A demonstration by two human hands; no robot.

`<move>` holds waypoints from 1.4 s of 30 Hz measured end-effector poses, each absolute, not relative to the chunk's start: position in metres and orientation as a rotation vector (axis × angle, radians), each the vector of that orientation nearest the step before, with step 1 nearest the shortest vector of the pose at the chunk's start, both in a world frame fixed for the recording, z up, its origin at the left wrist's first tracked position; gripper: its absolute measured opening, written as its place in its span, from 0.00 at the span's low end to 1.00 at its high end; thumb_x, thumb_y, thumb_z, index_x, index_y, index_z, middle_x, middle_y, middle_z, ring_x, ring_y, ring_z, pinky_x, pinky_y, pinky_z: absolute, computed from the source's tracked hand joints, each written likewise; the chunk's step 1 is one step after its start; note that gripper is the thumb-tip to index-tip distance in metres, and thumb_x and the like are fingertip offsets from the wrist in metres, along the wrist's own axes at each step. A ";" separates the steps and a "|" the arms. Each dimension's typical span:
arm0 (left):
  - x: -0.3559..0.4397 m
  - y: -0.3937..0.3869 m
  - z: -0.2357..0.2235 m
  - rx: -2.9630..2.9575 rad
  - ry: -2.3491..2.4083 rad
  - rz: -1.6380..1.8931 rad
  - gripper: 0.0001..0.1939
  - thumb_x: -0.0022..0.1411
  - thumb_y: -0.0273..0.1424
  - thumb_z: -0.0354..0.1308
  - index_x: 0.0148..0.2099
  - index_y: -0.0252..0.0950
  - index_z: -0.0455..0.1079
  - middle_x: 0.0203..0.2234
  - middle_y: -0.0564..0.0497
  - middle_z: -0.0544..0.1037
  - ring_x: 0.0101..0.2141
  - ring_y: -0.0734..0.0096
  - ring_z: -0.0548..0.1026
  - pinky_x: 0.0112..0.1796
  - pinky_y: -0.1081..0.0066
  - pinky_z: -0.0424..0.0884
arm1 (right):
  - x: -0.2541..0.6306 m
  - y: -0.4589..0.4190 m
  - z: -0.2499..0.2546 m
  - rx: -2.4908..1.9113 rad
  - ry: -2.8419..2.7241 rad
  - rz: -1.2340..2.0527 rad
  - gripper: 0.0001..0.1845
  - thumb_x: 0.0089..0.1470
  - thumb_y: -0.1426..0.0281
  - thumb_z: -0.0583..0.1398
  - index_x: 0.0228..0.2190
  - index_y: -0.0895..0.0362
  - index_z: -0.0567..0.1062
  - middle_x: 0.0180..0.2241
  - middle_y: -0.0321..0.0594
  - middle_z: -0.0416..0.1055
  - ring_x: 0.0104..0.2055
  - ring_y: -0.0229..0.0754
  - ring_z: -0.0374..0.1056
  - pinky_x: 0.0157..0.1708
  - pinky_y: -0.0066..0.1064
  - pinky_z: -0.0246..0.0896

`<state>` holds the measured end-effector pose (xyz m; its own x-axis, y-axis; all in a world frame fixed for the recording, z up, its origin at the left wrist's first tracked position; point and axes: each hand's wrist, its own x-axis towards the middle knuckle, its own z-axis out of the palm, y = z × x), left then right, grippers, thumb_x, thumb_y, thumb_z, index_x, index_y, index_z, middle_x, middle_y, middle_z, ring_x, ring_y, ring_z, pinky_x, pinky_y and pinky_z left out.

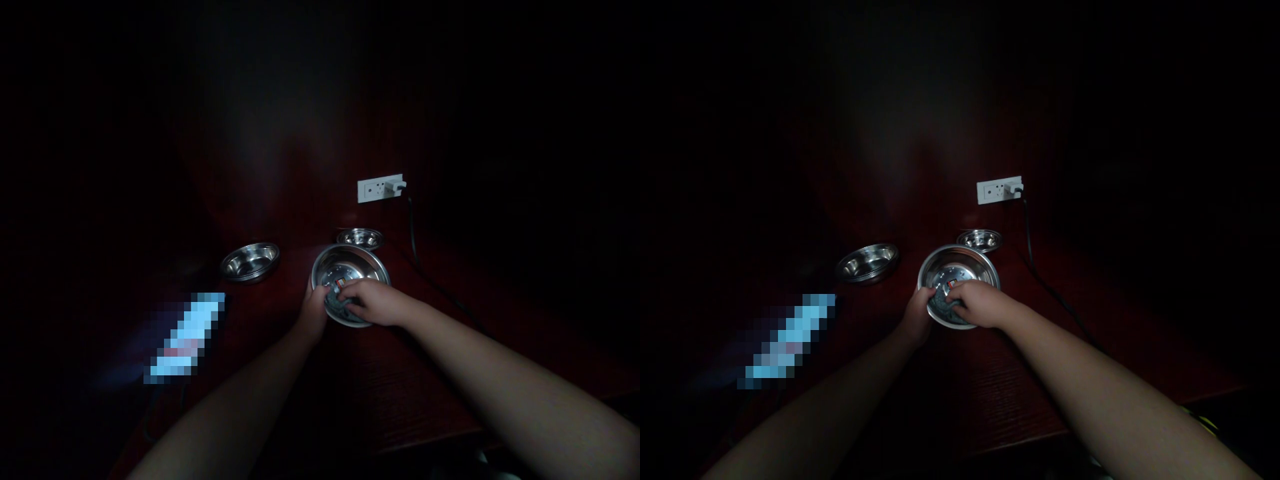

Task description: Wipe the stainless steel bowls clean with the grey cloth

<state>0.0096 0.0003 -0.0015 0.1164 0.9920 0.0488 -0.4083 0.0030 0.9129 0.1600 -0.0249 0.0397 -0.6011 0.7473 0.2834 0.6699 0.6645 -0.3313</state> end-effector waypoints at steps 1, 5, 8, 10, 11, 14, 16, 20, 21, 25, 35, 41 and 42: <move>0.009 0.001 -0.002 0.973 0.799 1.305 0.11 0.47 0.32 0.54 0.35 0.33 0.67 0.35 0.48 0.76 0.40 0.64 0.72 0.40 0.67 0.67 | 0.160 -0.025 0.040 -1.112 -2.488 0.265 0.11 0.50 0.74 0.55 0.36 0.57 0.75 0.37 0.40 0.72 0.40 0.40 0.66 0.42 0.30 0.58; 0.009 0.000 -0.001 0.993 0.790 1.324 0.11 0.46 0.31 0.54 0.34 0.33 0.67 0.33 0.49 0.76 0.40 0.63 0.72 0.41 0.66 0.67 | 0.158 -0.026 0.041 -1.112 -2.485 0.235 0.11 0.51 0.73 0.55 0.36 0.57 0.75 0.37 0.41 0.72 0.40 0.40 0.66 0.42 0.31 0.58; 0.011 -0.002 0.001 1.002 0.766 1.310 0.13 0.45 0.30 0.54 0.36 0.33 0.67 0.34 0.49 0.76 0.40 0.62 0.72 0.42 0.65 0.67 | 0.157 -0.026 0.039 -1.121 -2.461 0.214 0.11 0.51 0.73 0.55 0.37 0.56 0.75 0.38 0.41 0.71 0.40 0.41 0.66 0.42 0.31 0.58; 0.011 -0.002 0.001 1.006 0.747 1.282 0.15 0.46 0.30 0.54 0.39 0.33 0.67 0.35 0.48 0.76 0.40 0.62 0.72 0.42 0.65 0.67 | 0.157 -0.025 0.037 -1.127 -2.443 0.198 0.11 0.51 0.73 0.55 0.37 0.56 0.75 0.38 0.41 0.71 0.40 0.41 0.66 0.41 0.32 0.59; 0.011 -0.001 0.001 1.007 0.735 1.270 0.17 0.46 0.30 0.53 0.41 0.33 0.67 0.35 0.48 0.76 0.40 0.62 0.72 0.42 0.64 0.66 | 0.157 -0.024 0.037 -1.129 -2.435 0.185 0.11 0.51 0.73 0.55 0.36 0.56 0.75 0.37 0.41 0.71 0.39 0.41 0.66 0.41 0.32 0.59; 0.011 0.000 -0.001 1.007 0.707 1.275 0.20 0.46 0.29 0.53 0.44 0.33 0.66 0.37 0.47 0.76 0.41 0.61 0.72 0.43 0.63 0.66 | 0.157 -0.021 0.035 -1.139 -2.409 0.130 0.10 0.51 0.73 0.56 0.35 0.56 0.75 0.37 0.41 0.71 0.40 0.42 0.66 0.43 0.33 0.59; 0.011 -0.001 -0.001 1.008 0.693 1.292 0.20 0.45 0.29 0.53 0.44 0.33 0.66 0.39 0.47 0.76 0.43 0.61 0.71 0.43 0.63 0.66 | 0.158 -0.020 0.036 -1.165 -2.380 0.096 0.10 0.51 0.72 0.56 0.35 0.56 0.75 0.37 0.41 0.72 0.41 0.42 0.66 0.43 0.34 0.59; 0.012 -0.004 0.002 1.042 0.716 1.294 0.13 0.46 0.28 0.53 0.38 0.34 0.67 0.40 0.47 0.75 0.43 0.61 0.71 0.44 0.64 0.65 | 0.157 -0.020 0.038 -1.243 -2.312 0.022 0.09 0.51 0.72 0.55 0.33 0.57 0.75 0.36 0.42 0.72 0.41 0.43 0.66 0.43 0.35 0.59; 0.012 -0.005 0.003 1.052 0.731 1.293 0.12 0.46 0.28 0.53 0.36 0.34 0.67 0.39 0.47 0.75 0.43 0.61 0.71 0.44 0.65 0.65 | 0.157 -0.020 0.039 -1.257 -2.295 0.006 0.08 0.51 0.72 0.55 0.33 0.57 0.75 0.36 0.43 0.72 0.42 0.44 0.66 0.43 0.35 0.59; 0.012 -0.008 0.005 1.087 0.743 1.262 0.10 0.47 0.28 0.53 0.35 0.34 0.67 0.39 0.47 0.75 0.44 0.61 0.70 0.45 0.65 0.65 | 0.155 -0.021 0.039 -1.284 -2.226 -0.032 0.08 0.51 0.73 0.55 0.33 0.57 0.74 0.41 0.43 0.71 0.45 0.44 0.66 0.46 0.35 0.59; 0.010 -0.003 -0.003 1.039 0.721 1.201 0.17 0.48 0.29 0.54 0.43 0.35 0.65 0.40 0.48 0.75 0.41 0.62 0.72 0.43 0.65 0.66 | 0.161 -0.015 0.038 -1.372 -2.169 -0.073 0.07 0.50 0.74 0.56 0.32 0.57 0.74 0.36 0.43 0.71 0.40 0.43 0.66 0.42 0.34 0.60; 0.011 -0.003 -0.004 1.018 0.709 1.192 0.18 0.48 0.29 0.54 0.45 0.35 0.65 0.36 0.48 0.76 0.40 0.63 0.73 0.43 0.65 0.66 | 0.163 -0.014 0.035 -1.358 -2.163 -0.046 0.08 0.49 0.72 0.57 0.33 0.57 0.74 0.37 0.43 0.70 0.42 0.43 0.65 0.44 0.35 0.59; 0.011 -0.003 -0.004 1.017 0.706 1.186 0.18 0.48 0.29 0.54 0.44 0.34 0.65 0.36 0.48 0.76 0.40 0.63 0.73 0.43 0.64 0.66 | 0.163 -0.014 0.034 -1.355 -2.163 -0.042 0.08 0.49 0.72 0.57 0.34 0.57 0.74 0.37 0.43 0.70 0.42 0.43 0.65 0.44 0.35 0.58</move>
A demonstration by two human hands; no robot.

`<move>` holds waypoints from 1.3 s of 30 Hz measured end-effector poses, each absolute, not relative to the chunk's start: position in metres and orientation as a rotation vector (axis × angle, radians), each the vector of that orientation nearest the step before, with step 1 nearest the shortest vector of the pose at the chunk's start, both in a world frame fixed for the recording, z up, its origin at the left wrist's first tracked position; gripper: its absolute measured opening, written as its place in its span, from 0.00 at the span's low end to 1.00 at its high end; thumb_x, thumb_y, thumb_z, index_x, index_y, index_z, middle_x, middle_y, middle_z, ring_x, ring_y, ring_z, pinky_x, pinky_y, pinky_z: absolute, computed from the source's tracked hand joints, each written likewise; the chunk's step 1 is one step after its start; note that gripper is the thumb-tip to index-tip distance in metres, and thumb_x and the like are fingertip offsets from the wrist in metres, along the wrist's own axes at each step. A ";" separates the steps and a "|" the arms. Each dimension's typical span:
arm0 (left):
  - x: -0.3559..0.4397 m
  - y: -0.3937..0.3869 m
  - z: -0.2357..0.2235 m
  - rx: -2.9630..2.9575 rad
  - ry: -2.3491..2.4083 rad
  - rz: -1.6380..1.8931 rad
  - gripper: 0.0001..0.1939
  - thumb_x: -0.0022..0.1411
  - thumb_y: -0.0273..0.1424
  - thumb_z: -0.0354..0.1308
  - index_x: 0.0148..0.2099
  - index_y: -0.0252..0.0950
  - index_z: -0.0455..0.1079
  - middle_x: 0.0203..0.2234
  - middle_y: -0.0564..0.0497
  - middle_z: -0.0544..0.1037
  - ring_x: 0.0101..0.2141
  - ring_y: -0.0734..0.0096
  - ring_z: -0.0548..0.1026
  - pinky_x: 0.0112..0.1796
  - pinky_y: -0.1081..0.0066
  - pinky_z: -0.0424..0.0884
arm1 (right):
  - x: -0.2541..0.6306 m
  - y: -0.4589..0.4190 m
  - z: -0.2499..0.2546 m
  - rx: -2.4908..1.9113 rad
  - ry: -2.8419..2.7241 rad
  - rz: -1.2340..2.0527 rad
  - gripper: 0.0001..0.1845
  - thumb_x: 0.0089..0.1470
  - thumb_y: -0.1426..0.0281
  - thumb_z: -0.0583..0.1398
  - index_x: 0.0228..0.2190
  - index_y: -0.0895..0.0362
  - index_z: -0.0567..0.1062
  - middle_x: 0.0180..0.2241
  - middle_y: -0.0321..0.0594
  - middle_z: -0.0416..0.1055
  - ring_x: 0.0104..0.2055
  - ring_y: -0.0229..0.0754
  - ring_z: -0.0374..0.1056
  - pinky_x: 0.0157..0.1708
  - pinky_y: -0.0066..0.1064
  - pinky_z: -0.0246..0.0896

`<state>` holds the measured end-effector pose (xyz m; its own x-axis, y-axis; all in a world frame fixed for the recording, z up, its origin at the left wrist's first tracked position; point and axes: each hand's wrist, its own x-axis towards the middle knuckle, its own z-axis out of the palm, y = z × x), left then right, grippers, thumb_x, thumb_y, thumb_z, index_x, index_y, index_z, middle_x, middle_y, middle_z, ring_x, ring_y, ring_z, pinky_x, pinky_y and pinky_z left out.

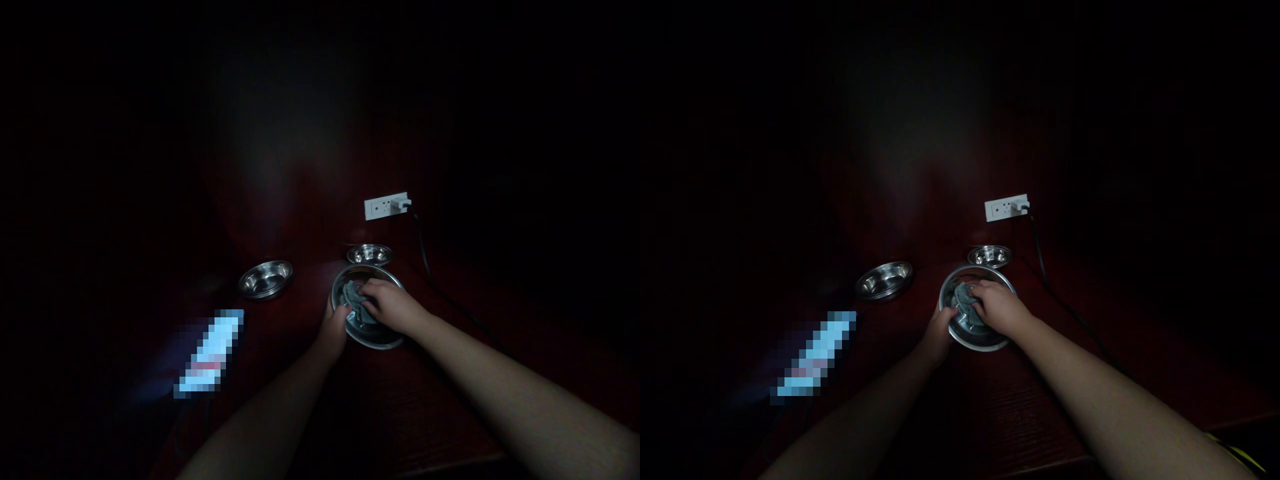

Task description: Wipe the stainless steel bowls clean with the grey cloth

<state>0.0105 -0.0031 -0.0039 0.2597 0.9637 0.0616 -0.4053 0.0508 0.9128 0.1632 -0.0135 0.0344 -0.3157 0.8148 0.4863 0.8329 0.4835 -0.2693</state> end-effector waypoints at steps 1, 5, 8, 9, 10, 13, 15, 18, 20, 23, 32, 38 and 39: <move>0.011 -0.003 -0.004 1.016 0.701 1.182 0.18 0.49 0.29 0.54 0.44 0.34 0.65 0.35 0.48 0.76 0.41 0.62 0.73 0.43 0.64 0.66 | 0.163 -0.014 0.034 -1.349 -2.167 -0.037 0.09 0.49 0.72 0.57 0.34 0.57 0.74 0.37 0.43 0.70 0.43 0.44 0.65 0.45 0.35 0.58; 0.010 -0.002 -0.004 1.010 0.660 1.213 0.17 0.48 0.28 0.54 0.43 0.35 0.66 0.37 0.48 0.76 0.42 0.64 0.72 0.45 0.65 0.65 | 0.164 -0.015 0.034 -1.316 -2.207 -0.007 0.11 0.48 0.72 0.58 0.37 0.57 0.73 0.39 0.44 0.69 0.43 0.44 0.65 0.46 0.35 0.58; 0.010 -0.003 -0.003 1.009 0.655 1.221 0.16 0.47 0.28 0.55 0.42 0.35 0.66 0.39 0.48 0.75 0.43 0.64 0.72 0.45 0.65 0.65 | 0.164 -0.016 0.034 -1.287 -2.232 0.018 0.12 0.47 0.72 0.59 0.37 0.57 0.73 0.40 0.45 0.69 0.44 0.44 0.64 0.46 0.35 0.58; 0.010 -0.003 -0.002 1.005 0.660 1.218 0.16 0.47 0.28 0.55 0.42 0.35 0.66 0.40 0.47 0.75 0.42 0.63 0.72 0.45 0.65 0.65 | 0.164 -0.017 0.033 -1.279 -2.236 0.025 0.13 0.46 0.73 0.59 0.38 0.57 0.73 0.40 0.44 0.69 0.44 0.44 0.64 0.46 0.35 0.58; 0.010 -0.003 -0.001 1.003 0.665 1.214 0.16 0.47 0.28 0.55 0.42 0.35 0.66 0.40 0.47 0.75 0.42 0.63 0.72 0.45 0.65 0.66 | 0.165 -0.017 0.033 -1.273 -2.239 0.033 0.14 0.46 0.73 0.60 0.38 0.57 0.73 0.40 0.44 0.69 0.45 0.44 0.64 0.47 0.35 0.58; 0.010 -0.004 -0.001 1.006 0.670 1.199 0.16 0.47 0.28 0.54 0.42 0.34 0.66 0.38 0.47 0.75 0.43 0.62 0.71 0.44 0.65 0.66 | 0.166 -0.017 0.032 -1.259 -2.246 0.059 0.15 0.45 0.73 0.60 0.39 0.57 0.73 0.39 0.44 0.68 0.44 0.44 0.64 0.47 0.36 0.58; 0.011 -0.003 -0.002 1.021 0.657 1.203 0.17 0.47 0.28 0.54 0.42 0.34 0.66 0.38 0.47 0.75 0.44 0.62 0.71 0.46 0.65 0.65 | 0.166 -0.017 0.032 -1.242 -2.238 0.090 0.16 0.45 0.73 0.60 0.39 0.56 0.73 0.39 0.43 0.68 0.44 0.44 0.64 0.46 0.36 0.58; 0.011 -0.002 -0.003 1.035 0.613 1.235 0.20 0.47 0.27 0.53 0.45 0.34 0.66 0.41 0.47 0.74 0.45 0.63 0.70 0.47 0.65 0.64 | 0.164 -0.018 0.031 -1.208 -2.216 0.153 0.16 0.44 0.74 0.61 0.39 0.55 0.73 0.40 0.42 0.67 0.44 0.44 0.64 0.47 0.37 0.58; 0.011 -0.002 -0.002 1.034 0.579 1.239 0.22 0.47 0.26 0.53 0.48 0.34 0.64 0.43 0.47 0.74 0.44 0.63 0.71 0.47 0.64 0.64 | 0.164 -0.018 0.031 -1.188 -2.201 0.182 0.16 0.44 0.74 0.61 0.39 0.55 0.73 0.41 0.42 0.66 0.45 0.44 0.63 0.47 0.37 0.58; 0.012 -0.004 0.000 1.016 0.564 1.229 0.24 0.47 0.26 0.53 0.50 0.35 0.63 0.45 0.47 0.73 0.45 0.63 0.70 0.47 0.64 0.63 | 0.163 -0.019 0.031 -1.175 -2.183 0.205 0.16 0.43 0.75 0.61 0.38 0.55 0.73 0.43 0.42 0.65 0.45 0.44 0.63 0.47 0.38 0.58; 0.010 -0.007 0.003 1.003 0.591 1.213 0.25 0.46 0.27 0.55 0.50 0.34 0.63 0.46 0.45 0.73 0.46 0.59 0.70 0.48 0.61 0.64 | 0.163 -0.019 0.032 -1.184 -2.202 0.206 0.16 0.44 0.75 0.60 0.39 0.55 0.73 0.40 0.42 0.66 0.44 0.43 0.64 0.46 0.36 0.59; 0.012 -0.007 0.004 0.974 0.591 1.237 0.26 0.45 0.27 0.54 0.50 0.34 0.62 0.45 0.45 0.73 0.46 0.59 0.70 0.47 0.62 0.64 | 0.164 -0.020 0.034 -1.194 -2.217 0.186 0.16 0.45 0.75 0.60 0.39 0.55 0.73 0.40 0.42 0.66 0.44 0.44 0.64 0.47 0.38 0.58; 0.012 -0.007 0.004 0.972 0.598 1.237 0.26 0.45 0.27 0.54 0.50 0.34 0.62 0.45 0.45 0.73 0.46 0.59 0.70 0.47 0.62 0.64 | 0.164 -0.020 0.034 -1.194 -2.217 0.185 0.16 0.45 0.75 0.60 0.39 0.55 0.73 0.40 0.42 0.66 0.44 0.44 0.64 0.47 0.38 0.58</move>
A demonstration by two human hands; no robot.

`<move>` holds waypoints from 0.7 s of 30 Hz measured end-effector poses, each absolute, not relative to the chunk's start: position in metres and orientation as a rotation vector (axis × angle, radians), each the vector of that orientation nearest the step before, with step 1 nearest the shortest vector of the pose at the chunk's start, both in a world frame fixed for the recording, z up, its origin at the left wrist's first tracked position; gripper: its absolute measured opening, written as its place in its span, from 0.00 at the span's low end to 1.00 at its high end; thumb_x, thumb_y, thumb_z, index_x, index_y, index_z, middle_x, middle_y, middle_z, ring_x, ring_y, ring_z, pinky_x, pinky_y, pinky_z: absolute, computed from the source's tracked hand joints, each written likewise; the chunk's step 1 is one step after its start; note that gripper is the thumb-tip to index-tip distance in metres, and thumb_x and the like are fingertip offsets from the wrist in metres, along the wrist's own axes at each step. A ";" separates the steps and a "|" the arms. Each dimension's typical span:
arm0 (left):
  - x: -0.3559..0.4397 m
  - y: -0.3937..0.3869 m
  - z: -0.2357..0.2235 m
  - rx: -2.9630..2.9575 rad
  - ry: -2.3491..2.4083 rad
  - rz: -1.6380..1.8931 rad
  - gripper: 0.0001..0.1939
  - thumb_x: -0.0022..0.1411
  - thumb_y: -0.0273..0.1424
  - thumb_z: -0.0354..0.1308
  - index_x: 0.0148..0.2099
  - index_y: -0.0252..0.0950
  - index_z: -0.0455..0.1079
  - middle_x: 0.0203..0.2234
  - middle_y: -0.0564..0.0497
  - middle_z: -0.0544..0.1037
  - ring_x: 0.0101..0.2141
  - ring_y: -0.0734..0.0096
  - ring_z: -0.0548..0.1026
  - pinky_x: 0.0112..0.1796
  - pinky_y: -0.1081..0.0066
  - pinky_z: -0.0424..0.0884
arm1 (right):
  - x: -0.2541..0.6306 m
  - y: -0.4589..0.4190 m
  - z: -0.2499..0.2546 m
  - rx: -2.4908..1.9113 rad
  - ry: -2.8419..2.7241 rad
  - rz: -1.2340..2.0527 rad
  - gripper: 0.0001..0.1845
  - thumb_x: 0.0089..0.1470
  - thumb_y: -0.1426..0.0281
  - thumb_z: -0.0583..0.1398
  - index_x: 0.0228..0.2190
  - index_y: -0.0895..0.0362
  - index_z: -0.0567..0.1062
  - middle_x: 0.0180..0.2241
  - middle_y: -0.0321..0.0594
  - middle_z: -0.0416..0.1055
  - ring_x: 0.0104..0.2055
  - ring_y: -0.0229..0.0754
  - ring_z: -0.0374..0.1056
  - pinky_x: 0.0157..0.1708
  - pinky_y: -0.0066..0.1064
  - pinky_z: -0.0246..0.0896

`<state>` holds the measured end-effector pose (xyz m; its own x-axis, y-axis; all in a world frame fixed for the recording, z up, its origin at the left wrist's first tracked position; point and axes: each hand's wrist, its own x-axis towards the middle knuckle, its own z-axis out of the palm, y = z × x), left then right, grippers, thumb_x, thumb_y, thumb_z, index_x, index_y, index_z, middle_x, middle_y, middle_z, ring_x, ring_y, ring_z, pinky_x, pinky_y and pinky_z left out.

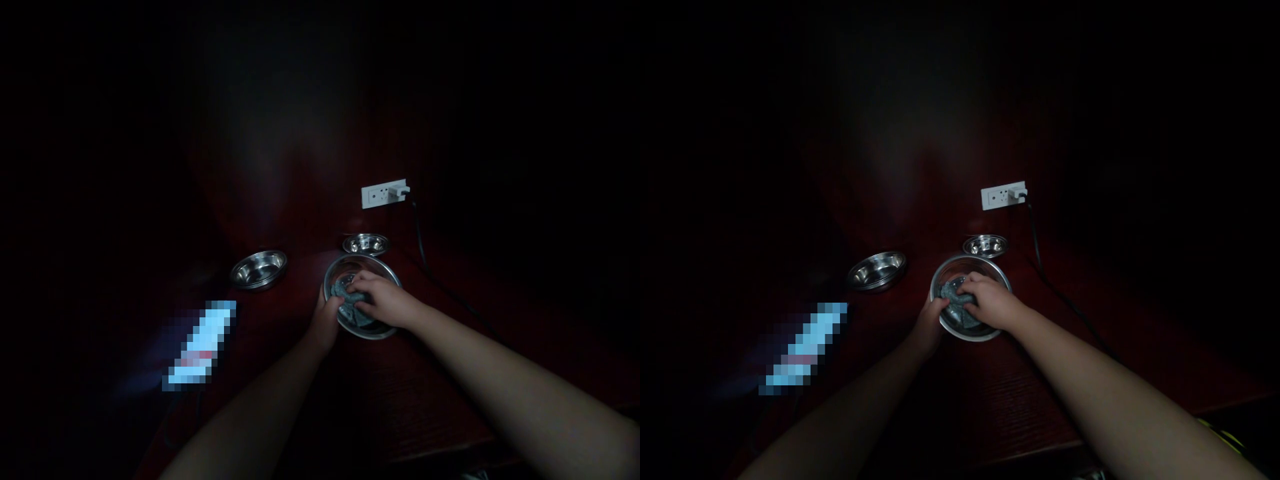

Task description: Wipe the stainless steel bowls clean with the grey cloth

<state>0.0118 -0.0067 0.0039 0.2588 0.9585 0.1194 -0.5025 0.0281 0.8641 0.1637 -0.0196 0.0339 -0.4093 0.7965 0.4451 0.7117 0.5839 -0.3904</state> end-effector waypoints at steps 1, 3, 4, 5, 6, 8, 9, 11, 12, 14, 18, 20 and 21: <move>0.012 -0.007 0.004 0.972 0.605 1.236 0.26 0.45 0.27 0.54 0.51 0.34 0.62 0.45 0.45 0.73 0.46 0.59 0.70 0.47 0.62 0.64 | 0.164 -0.020 0.034 -1.194 -2.216 0.183 0.16 0.45 0.75 0.60 0.39 0.55 0.73 0.40 0.42 0.66 0.44 0.44 0.64 0.47 0.37 0.58; 0.011 -0.007 0.003 0.974 0.618 1.235 0.27 0.45 0.27 0.55 0.51 0.35 0.62 0.45 0.45 0.73 0.47 0.59 0.69 0.47 0.62 0.64 | 0.164 -0.019 0.033 -1.190 -2.223 0.178 0.16 0.45 0.75 0.60 0.39 0.55 0.73 0.39 0.42 0.66 0.44 0.44 0.64 0.46 0.37 0.59; 0.011 -0.006 0.003 0.976 0.623 1.234 0.26 0.45 0.27 0.55 0.51 0.35 0.62 0.45 0.46 0.73 0.47 0.59 0.69 0.47 0.62 0.64 | 0.164 -0.019 0.033 -1.185 -2.228 0.175 0.16 0.45 0.75 0.60 0.39 0.55 0.73 0.39 0.42 0.66 0.43 0.44 0.64 0.46 0.37 0.59; 0.011 -0.006 0.002 0.980 0.623 1.230 0.26 0.46 0.27 0.55 0.51 0.35 0.62 0.45 0.46 0.73 0.47 0.59 0.69 0.47 0.62 0.64 | 0.164 -0.019 0.033 -1.179 -2.232 0.172 0.16 0.45 0.75 0.60 0.39 0.55 0.73 0.39 0.42 0.66 0.43 0.44 0.64 0.46 0.37 0.59; 0.010 -0.006 0.001 0.983 0.621 1.227 0.26 0.46 0.27 0.55 0.50 0.35 0.62 0.44 0.46 0.73 0.47 0.59 0.69 0.47 0.62 0.64 | 0.164 -0.019 0.032 -1.172 -2.233 0.169 0.16 0.45 0.75 0.60 0.39 0.55 0.73 0.39 0.42 0.66 0.43 0.44 0.64 0.46 0.37 0.59; 0.010 -0.005 -0.001 0.988 0.613 1.226 0.25 0.47 0.27 0.54 0.50 0.35 0.63 0.44 0.46 0.73 0.46 0.60 0.70 0.47 0.63 0.64 | 0.165 -0.018 0.031 -1.157 -2.232 0.170 0.16 0.45 0.75 0.60 0.39 0.55 0.73 0.39 0.42 0.66 0.44 0.44 0.64 0.46 0.37 0.59; 0.010 -0.005 -0.001 0.992 0.609 1.228 0.24 0.47 0.27 0.54 0.50 0.36 0.63 0.44 0.46 0.73 0.45 0.61 0.70 0.47 0.63 0.64 | 0.165 -0.017 0.031 -1.151 -2.229 0.169 0.16 0.45 0.75 0.60 0.40 0.55 0.73 0.39 0.42 0.66 0.44 0.44 0.64 0.46 0.37 0.58; 0.010 -0.005 -0.001 1.012 0.607 1.228 0.24 0.47 0.27 0.54 0.50 0.36 0.63 0.44 0.47 0.73 0.45 0.62 0.70 0.47 0.63 0.64 | 0.165 -0.017 0.030 -1.142 -2.229 0.173 0.16 0.45 0.75 0.60 0.40 0.55 0.73 0.39 0.42 0.67 0.44 0.44 0.64 0.46 0.38 0.59; 0.010 -0.005 -0.001 1.020 0.611 1.231 0.24 0.47 0.27 0.54 0.49 0.36 0.63 0.44 0.47 0.73 0.46 0.62 0.70 0.47 0.63 0.64 | 0.166 -0.017 0.030 -1.140 -2.231 0.177 0.16 0.45 0.75 0.60 0.40 0.55 0.73 0.39 0.42 0.67 0.44 0.44 0.64 0.46 0.37 0.59; 0.009 -0.006 0.000 1.031 0.623 1.226 0.23 0.48 0.27 0.54 0.49 0.36 0.63 0.44 0.47 0.73 0.46 0.61 0.70 0.47 0.63 0.64 | 0.166 -0.017 0.030 -1.141 -2.233 0.183 0.17 0.45 0.75 0.60 0.40 0.55 0.73 0.39 0.42 0.66 0.43 0.43 0.64 0.46 0.37 0.59; 0.009 -0.006 0.001 1.021 0.619 1.216 0.23 0.48 0.27 0.54 0.50 0.36 0.62 0.45 0.46 0.73 0.46 0.61 0.70 0.47 0.63 0.64 | 0.166 -0.018 0.031 -1.151 -2.229 0.176 0.16 0.45 0.75 0.60 0.40 0.54 0.73 0.40 0.42 0.66 0.44 0.43 0.64 0.46 0.37 0.59; 0.009 -0.006 0.000 1.022 0.612 1.210 0.24 0.48 0.27 0.54 0.50 0.36 0.62 0.45 0.46 0.73 0.45 0.61 0.70 0.47 0.63 0.64 | 0.165 -0.018 0.031 -1.158 -2.229 0.173 0.16 0.46 0.74 0.60 0.40 0.54 0.73 0.40 0.42 0.65 0.44 0.43 0.64 0.47 0.37 0.59; 0.010 -0.005 0.000 1.020 0.614 1.208 0.24 0.48 0.27 0.54 0.50 0.36 0.62 0.45 0.46 0.73 0.45 0.61 0.70 0.47 0.63 0.64 | 0.165 -0.019 0.031 -1.162 -2.228 0.171 0.15 0.46 0.74 0.60 0.39 0.54 0.73 0.40 0.42 0.66 0.44 0.43 0.64 0.47 0.37 0.59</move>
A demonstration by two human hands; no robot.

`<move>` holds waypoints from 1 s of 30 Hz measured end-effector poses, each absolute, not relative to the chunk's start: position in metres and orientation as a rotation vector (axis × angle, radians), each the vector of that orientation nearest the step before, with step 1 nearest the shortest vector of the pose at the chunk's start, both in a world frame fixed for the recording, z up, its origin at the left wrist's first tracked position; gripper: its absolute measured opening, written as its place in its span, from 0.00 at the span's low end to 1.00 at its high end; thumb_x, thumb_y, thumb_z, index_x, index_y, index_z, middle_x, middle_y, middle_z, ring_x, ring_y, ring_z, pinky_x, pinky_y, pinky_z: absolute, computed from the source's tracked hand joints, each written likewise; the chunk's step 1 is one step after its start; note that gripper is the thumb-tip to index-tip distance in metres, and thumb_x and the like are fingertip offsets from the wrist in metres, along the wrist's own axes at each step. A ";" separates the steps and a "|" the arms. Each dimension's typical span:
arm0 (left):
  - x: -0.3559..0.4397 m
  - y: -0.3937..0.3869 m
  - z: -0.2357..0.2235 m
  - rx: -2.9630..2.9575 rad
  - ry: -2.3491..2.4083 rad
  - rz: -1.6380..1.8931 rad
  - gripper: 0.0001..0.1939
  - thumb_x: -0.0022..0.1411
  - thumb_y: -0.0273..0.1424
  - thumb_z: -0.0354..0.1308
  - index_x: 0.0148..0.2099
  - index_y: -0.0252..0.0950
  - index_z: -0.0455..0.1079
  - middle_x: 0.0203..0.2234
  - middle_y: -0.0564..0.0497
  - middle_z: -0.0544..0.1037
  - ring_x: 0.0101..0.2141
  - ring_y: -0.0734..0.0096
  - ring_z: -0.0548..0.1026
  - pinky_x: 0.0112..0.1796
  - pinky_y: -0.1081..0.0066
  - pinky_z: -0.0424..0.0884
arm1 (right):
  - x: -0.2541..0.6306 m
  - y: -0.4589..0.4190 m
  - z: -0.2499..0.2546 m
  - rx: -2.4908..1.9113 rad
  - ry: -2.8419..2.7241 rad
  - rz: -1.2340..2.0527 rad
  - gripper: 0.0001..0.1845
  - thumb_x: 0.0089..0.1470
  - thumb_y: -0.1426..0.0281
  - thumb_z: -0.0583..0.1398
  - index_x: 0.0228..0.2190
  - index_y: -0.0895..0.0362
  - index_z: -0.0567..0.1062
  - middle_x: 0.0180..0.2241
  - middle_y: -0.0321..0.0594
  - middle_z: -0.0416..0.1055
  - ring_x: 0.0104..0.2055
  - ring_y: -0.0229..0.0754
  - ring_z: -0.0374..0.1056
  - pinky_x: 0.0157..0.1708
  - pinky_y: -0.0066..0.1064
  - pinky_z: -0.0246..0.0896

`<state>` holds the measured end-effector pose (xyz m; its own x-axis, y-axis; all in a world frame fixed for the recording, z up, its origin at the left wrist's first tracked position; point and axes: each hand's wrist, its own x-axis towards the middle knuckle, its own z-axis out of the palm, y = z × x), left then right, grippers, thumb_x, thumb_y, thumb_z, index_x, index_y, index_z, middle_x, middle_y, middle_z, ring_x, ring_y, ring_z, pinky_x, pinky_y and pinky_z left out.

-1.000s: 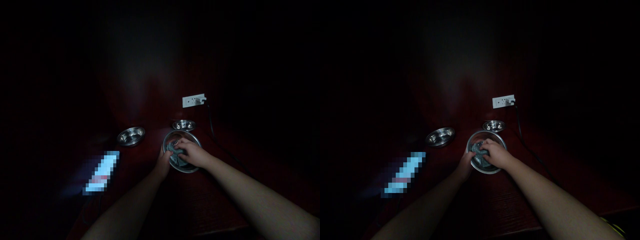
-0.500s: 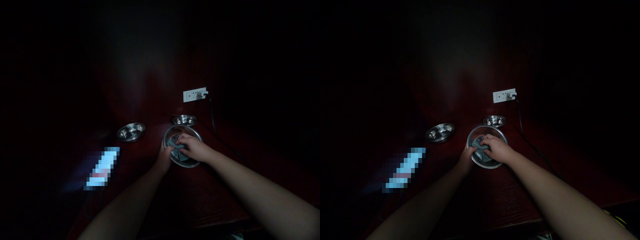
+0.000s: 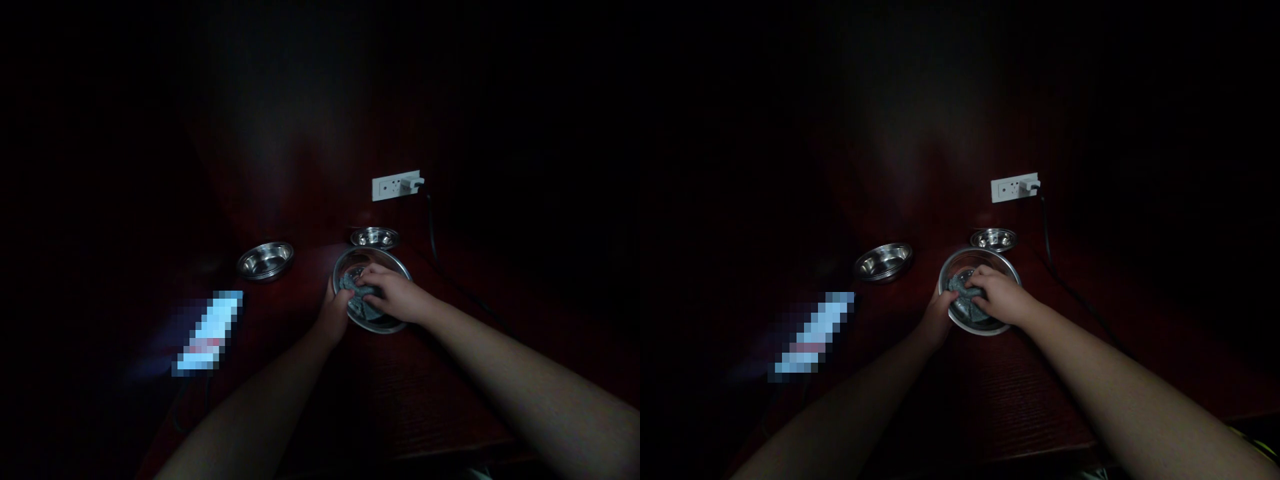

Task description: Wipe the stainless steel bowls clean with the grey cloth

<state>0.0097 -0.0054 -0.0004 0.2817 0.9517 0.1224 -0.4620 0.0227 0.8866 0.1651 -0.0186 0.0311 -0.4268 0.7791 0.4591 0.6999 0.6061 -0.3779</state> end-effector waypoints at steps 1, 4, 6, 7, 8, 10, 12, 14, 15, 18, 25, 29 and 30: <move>0.010 -0.005 -0.001 1.015 0.621 1.208 0.24 0.48 0.27 0.54 0.50 0.36 0.62 0.45 0.46 0.73 0.45 0.61 0.71 0.47 0.63 0.64 | 0.165 -0.019 0.031 -1.165 -2.227 0.169 0.15 0.46 0.74 0.60 0.39 0.54 0.73 0.40 0.42 0.66 0.43 0.43 0.64 0.46 0.38 0.59; 0.011 -0.004 -0.002 1.009 0.628 1.216 0.24 0.48 0.27 0.54 0.50 0.36 0.62 0.44 0.46 0.73 0.45 0.62 0.71 0.47 0.63 0.65 | 0.165 -0.019 0.031 -1.162 -2.230 0.171 0.15 0.46 0.75 0.60 0.39 0.55 0.73 0.39 0.42 0.66 0.43 0.43 0.64 0.46 0.38 0.59; 0.012 -0.003 -0.004 1.023 0.613 1.219 0.24 0.48 0.27 0.54 0.50 0.36 0.63 0.45 0.47 0.73 0.45 0.62 0.70 0.47 0.63 0.64 | 0.166 -0.019 0.031 -1.161 -2.233 0.170 0.15 0.46 0.75 0.60 0.39 0.55 0.73 0.39 0.42 0.66 0.43 0.44 0.64 0.47 0.38 0.59; 0.012 -0.002 -0.004 1.026 0.608 1.223 0.24 0.48 0.27 0.54 0.50 0.36 0.63 0.44 0.47 0.73 0.45 0.62 0.70 0.47 0.63 0.64 | 0.166 -0.019 0.031 -1.164 -2.234 0.169 0.15 0.46 0.75 0.60 0.39 0.55 0.73 0.39 0.42 0.66 0.43 0.44 0.64 0.47 0.38 0.59; 0.012 -0.001 -0.005 1.024 0.607 1.227 0.24 0.48 0.27 0.54 0.50 0.36 0.63 0.44 0.47 0.73 0.45 0.62 0.71 0.47 0.63 0.64 | 0.166 -0.019 0.031 -1.168 -2.234 0.169 0.15 0.46 0.74 0.60 0.39 0.55 0.73 0.40 0.42 0.66 0.43 0.43 0.64 0.47 0.38 0.59; 0.013 0.000 -0.006 1.013 0.612 1.233 0.24 0.48 0.27 0.54 0.50 0.36 0.62 0.43 0.47 0.74 0.44 0.62 0.71 0.47 0.63 0.64 | 0.165 -0.019 0.031 -1.177 -2.230 0.172 0.15 0.46 0.74 0.60 0.39 0.55 0.73 0.40 0.42 0.66 0.43 0.43 0.64 0.47 0.37 0.60; 0.013 0.000 -0.005 1.008 0.608 1.234 0.23 0.47 0.27 0.54 0.49 0.36 0.63 0.44 0.47 0.74 0.45 0.62 0.71 0.47 0.62 0.64 | 0.165 -0.019 0.031 -1.181 -2.226 0.178 0.15 0.46 0.74 0.60 0.39 0.55 0.73 0.40 0.42 0.66 0.43 0.43 0.64 0.47 0.37 0.60; 0.013 0.000 -0.004 1.016 0.596 1.231 0.23 0.47 0.27 0.54 0.48 0.36 0.63 0.45 0.47 0.73 0.46 0.61 0.70 0.47 0.62 0.64 | 0.165 -0.019 0.032 -1.179 -2.222 0.182 0.15 0.46 0.74 0.60 0.39 0.55 0.73 0.40 0.42 0.66 0.43 0.43 0.64 0.47 0.37 0.59; 0.013 -0.001 -0.004 1.016 0.597 1.231 0.23 0.47 0.27 0.54 0.48 0.36 0.63 0.45 0.47 0.73 0.47 0.60 0.70 0.48 0.62 0.64 | 0.165 -0.019 0.031 -1.175 -2.222 0.183 0.15 0.46 0.74 0.60 0.39 0.55 0.73 0.40 0.42 0.66 0.43 0.43 0.64 0.47 0.37 0.59; 0.013 -0.002 -0.002 1.006 0.612 1.223 0.24 0.46 0.27 0.54 0.49 0.35 0.63 0.45 0.46 0.73 0.46 0.60 0.70 0.48 0.62 0.64 | 0.166 -0.018 0.031 -1.164 -2.227 0.187 0.15 0.46 0.75 0.60 0.39 0.55 0.73 0.39 0.42 0.66 0.44 0.43 0.64 0.47 0.38 0.59; 0.013 -0.001 -0.004 0.977 0.614 1.220 0.23 0.47 0.27 0.55 0.49 0.36 0.62 0.43 0.47 0.74 0.44 0.62 0.71 0.47 0.62 0.64 | 0.167 -0.016 0.027 -1.152 -2.213 0.197 0.16 0.45 0.75 0.60 0.40 0.55 0.73 0.39 0.42 0.66 0.43 0.43 0.64 0.46 0.37 0.59; 0.012 0.000 -0.004 1.008 0.580 1.228 0.24 0.47 0.27 0.54 0.49 0.36 0.63 0.44 0.46 0.73 0.45 0.61 0.70 0.48 0.62 0.64 | 0.167 -0.015 0.026 -1.133 -2.207 0.193 0.16 0.45 0.75 0.60 0.39 0.55 0.73 0.40 0.42 0.66 0.43 0.43 0.64 0.47 0.37 0.59; 0.013 0.000 -0.004 1.015 0.578 1.228 0.24 0.46 0.26 0.54 0.49 0.35 0.63 0.44 0.46 0.73 0.45 0.61 0.70 0.48 0.61 0.63 | 0.167 -0.014 0.026 -1.127 -2.206 0.192 0.16 0.45 0.75 0.60 0.39 0.55 0.73 0.40 0.42 0.66 0.43 0.43 0.64 0.47 0.37 0.59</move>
